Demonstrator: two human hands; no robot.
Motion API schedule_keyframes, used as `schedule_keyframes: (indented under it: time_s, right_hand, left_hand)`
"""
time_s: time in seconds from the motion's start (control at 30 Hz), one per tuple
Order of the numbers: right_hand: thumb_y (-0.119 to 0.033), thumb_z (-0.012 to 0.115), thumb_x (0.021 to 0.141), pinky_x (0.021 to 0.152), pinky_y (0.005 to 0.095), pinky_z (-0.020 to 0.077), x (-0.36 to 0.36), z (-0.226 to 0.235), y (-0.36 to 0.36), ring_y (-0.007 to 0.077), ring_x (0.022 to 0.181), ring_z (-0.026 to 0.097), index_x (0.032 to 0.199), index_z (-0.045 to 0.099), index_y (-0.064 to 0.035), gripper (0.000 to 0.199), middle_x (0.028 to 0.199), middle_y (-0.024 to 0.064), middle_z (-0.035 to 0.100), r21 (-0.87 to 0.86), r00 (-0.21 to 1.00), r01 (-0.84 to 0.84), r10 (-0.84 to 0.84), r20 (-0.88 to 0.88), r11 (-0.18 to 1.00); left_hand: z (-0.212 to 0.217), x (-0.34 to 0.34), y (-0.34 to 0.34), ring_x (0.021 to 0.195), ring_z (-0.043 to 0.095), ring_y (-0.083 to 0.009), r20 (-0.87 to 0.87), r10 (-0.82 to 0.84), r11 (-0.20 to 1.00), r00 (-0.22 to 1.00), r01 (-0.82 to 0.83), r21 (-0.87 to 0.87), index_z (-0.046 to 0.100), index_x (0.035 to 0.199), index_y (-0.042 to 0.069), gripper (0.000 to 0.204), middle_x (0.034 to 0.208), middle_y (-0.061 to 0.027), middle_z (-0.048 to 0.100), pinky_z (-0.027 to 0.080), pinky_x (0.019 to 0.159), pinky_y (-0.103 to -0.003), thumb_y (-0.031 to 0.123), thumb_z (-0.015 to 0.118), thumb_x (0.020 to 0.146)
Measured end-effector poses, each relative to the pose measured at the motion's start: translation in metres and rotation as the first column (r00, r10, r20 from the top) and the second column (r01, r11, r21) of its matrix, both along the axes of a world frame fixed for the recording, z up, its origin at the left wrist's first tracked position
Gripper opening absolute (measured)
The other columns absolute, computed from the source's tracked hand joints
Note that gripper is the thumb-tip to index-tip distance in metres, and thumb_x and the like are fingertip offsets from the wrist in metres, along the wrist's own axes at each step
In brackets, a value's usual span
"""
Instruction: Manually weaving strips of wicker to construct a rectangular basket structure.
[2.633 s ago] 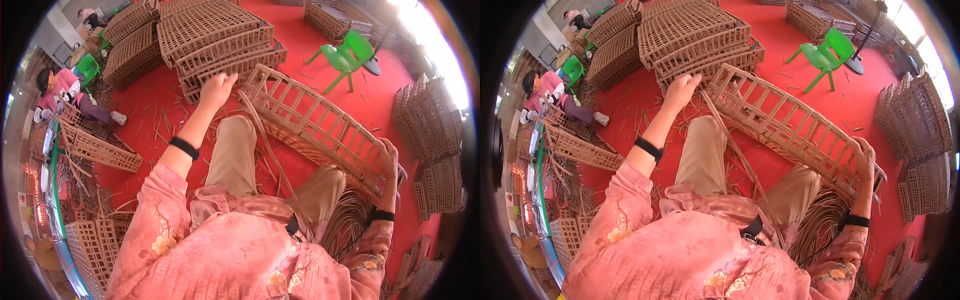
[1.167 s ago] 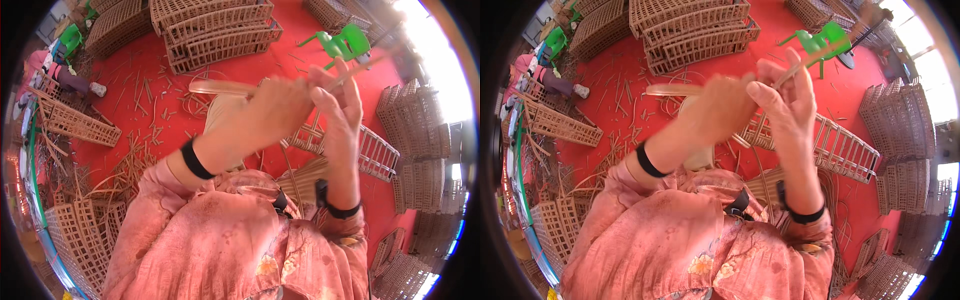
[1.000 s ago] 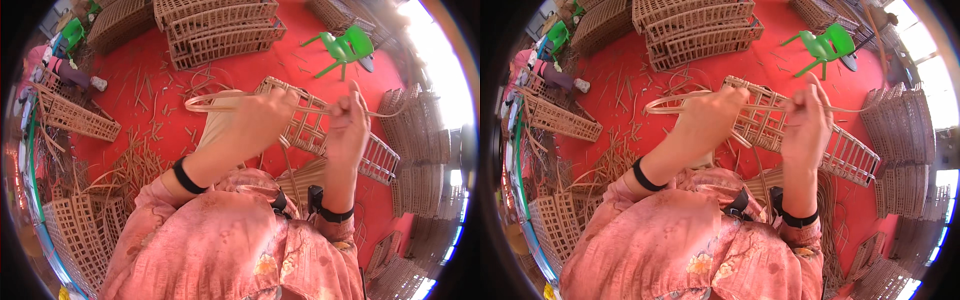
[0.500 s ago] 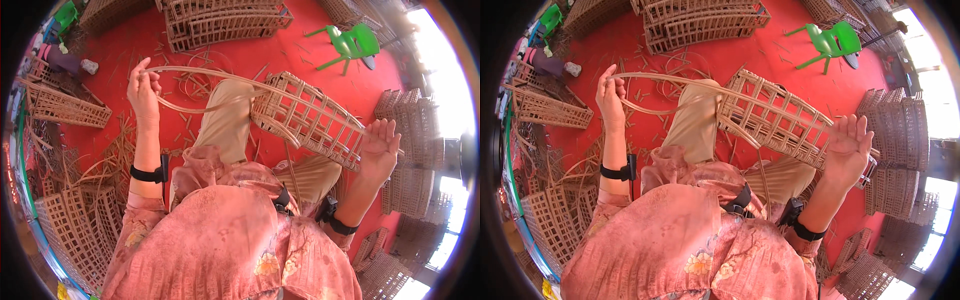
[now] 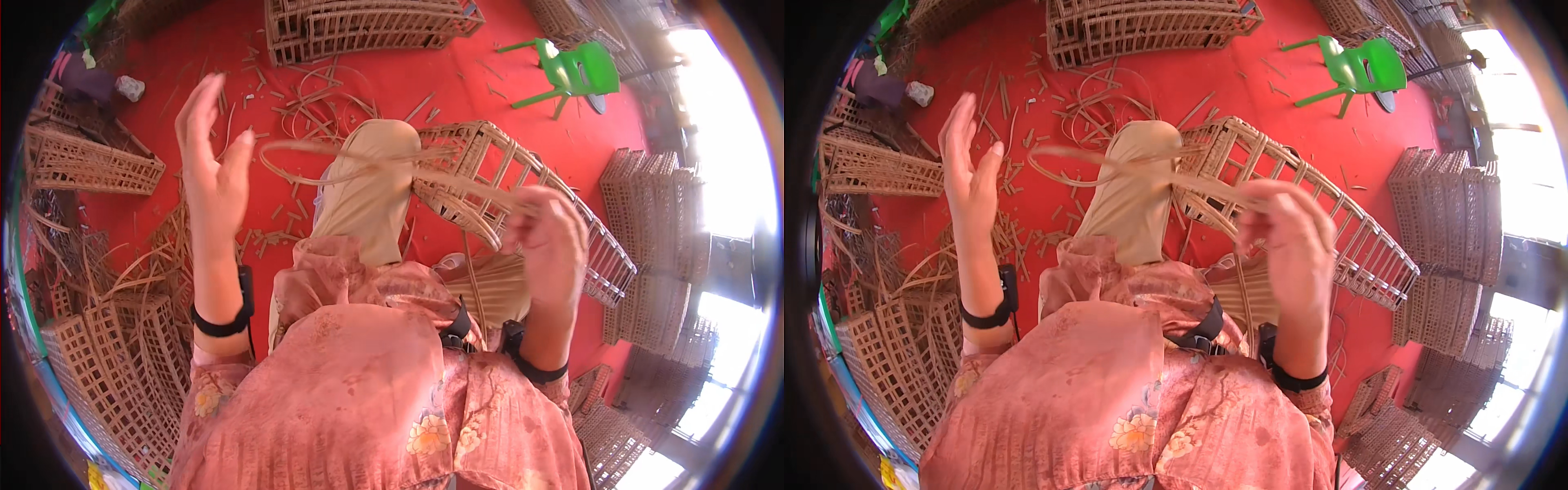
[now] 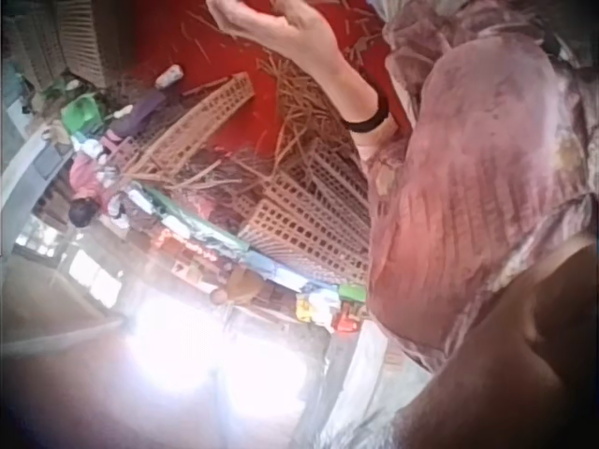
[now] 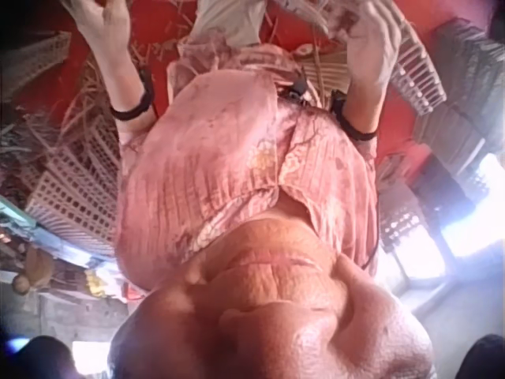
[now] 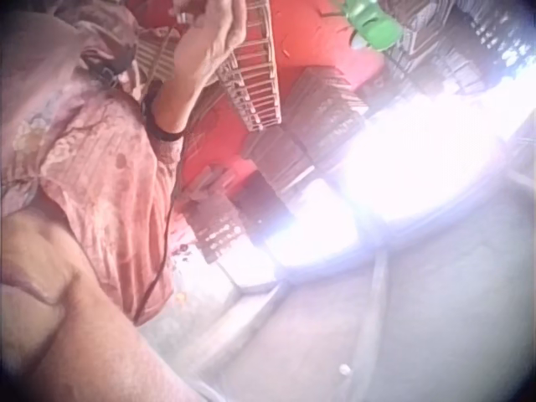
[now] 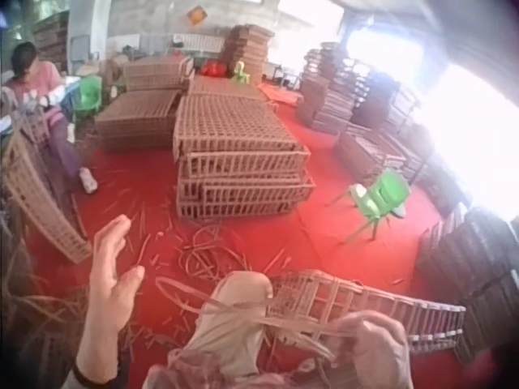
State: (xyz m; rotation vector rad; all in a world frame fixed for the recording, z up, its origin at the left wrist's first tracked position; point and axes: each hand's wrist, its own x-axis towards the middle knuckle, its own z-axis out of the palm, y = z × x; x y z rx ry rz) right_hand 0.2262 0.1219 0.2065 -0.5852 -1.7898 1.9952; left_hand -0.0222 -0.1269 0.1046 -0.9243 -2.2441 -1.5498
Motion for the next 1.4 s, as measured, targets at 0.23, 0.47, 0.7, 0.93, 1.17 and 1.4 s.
schedule_keyframes:
  time_s: [0.23, 0.47, 0.7, 0.93, 1.17, 1.4]
  right_hand:
    - [-0.012, 0.058, 0.100, 0.071, 0.0271, 0.0575, -0.027, -0.004, -0.039, 0.0154, 0.083, 0.069, 0.117, 0.066, 0.0040, 0.024, 0.093, 0.0095, 0.070, 0.018, 0.946, -0.277, 0.269, 0.181, 0.961]
    - [-0.011, 0.060, 0.099, 0.064, 0.0225, 0.0534, -0.013, -0.006, -0.016, 0.0100, 0.078, 0.066, 0.118, 0.067, 0.0010, 0.023, 0.089, 0.0057, 0.070, 0.031, 0.953, -0.134, 0.120, 0.280, 0.990]
    - [-0.012, 0.059, 0.098, 0.058, 0.0209, 0.0463, -0.021, -0.021, -0.001, 0.0047, 0.064, 0.053, 0.115, 0.068, 0.0002, 0.023, 0.075, 0.0005, 0.062, 0.489, 0.882, 0.108, -0.310, 0.355, 0.866]
    - [-0.012, 0.059, 0.095, 0.059, 0.0232, 0.0460, -0.026, -0.030, 0.003, 0.0056, 0.064, 0.054, 0.117, 0.068, 0.0014, 0.027, 0.069, 0.0019, 0.060, 0.482, 0.834, 0.071, -0.317, 0.452, 0.873]
    - [-0.011, 0.060, 0.094, 0.062, 0.0268, 0.0491, -0.029, -0.034, 0.000, 0.0085, 0.065, 0.058, 0.119, 0.066, 0.0035, 0.030, 0.070, 0.0050, 0.063, 0.534, 0.834, 0.039, -0.322, 0.448, 0.845]
    - [-0.018, 0.060, 0.093, 0.066, 0.0346, 0.0519, -0.031, -0.034, 0.004, 0.0228, 0.065, 0.067, 0.120, 0.064, 0.0037, 0.035, 0.070, 0.0165, 0.066, 0.634, 0.799, -0.075, -0.334, 0.499, 0.769]
  left_hand:
    - [0.052, 0.080, 0.061, 0.101, 0.063, -0.0180, 0.330, -0.657, 0.746, 0.678, 0.649, 0.151, 0.065, 0.118, 0.002, 0.028, 0.107, -0.0110, 0.067, 0.049, 0.088, -0.031, 0.019, 0.060, 0.097]
    - [0.033, 0.082, 0.072, 0.068, 0.052, -0.0075, 0.534, -0.596, 0.783, 0.599, 0.582, 0.221, 0.069, 0.091, 0.003, 0.018, 0.075, -0.0019, 0.060, 0.042, 0.062, -0.025, 0.020, 0.072, 0.091]
    - [0.014, 0.070, 0.093, 0.067, 0.047, -0.0037, 0.493, -0.417, 0.909, 0.764, 0.341, 0.241, 0.068, 0.083, 0.002, 0.021, 0.073, 0.0032, 0.058, 0.038, 0.059, -0.023, 0.021, 0.077, 0.089]
    - [-0.004, 0.063, 0.093, 0.063, 0.040, -0.0002, 0.593, -0.380, 0.925, 0.710, 0.280, 0.258, 0.067, 0.079, 0.003, 0.025, 0.067, 0.0085, 0.050, 0.033, 0.055, -0.019, 0.023, 0.076, 0.090]
    - [-0.010, 0.058, 0.094, 0.062, 0.040, 0.0008, 0.678, -0.439, 0.897, 0.589, 0.330, 0.293, 0.069, 0.080, 0.005, 0.023, 0.066, 0.0101, 0.052, 0.031, 0.054, -0.019, 0.024, 0.078, 0.089]
    - [-0.006, 0.037, 0.102, 0.063, 0.045, -0.0006, 0.608, -0.476, 0.862, 0.636, 0.475, 0.177, 0.073, 0.086, 0.003, 0.023, 0.068, 0.0081, 0.057, 0.035, 0.056, -0.020, 0.025, 0.075, 0.091]
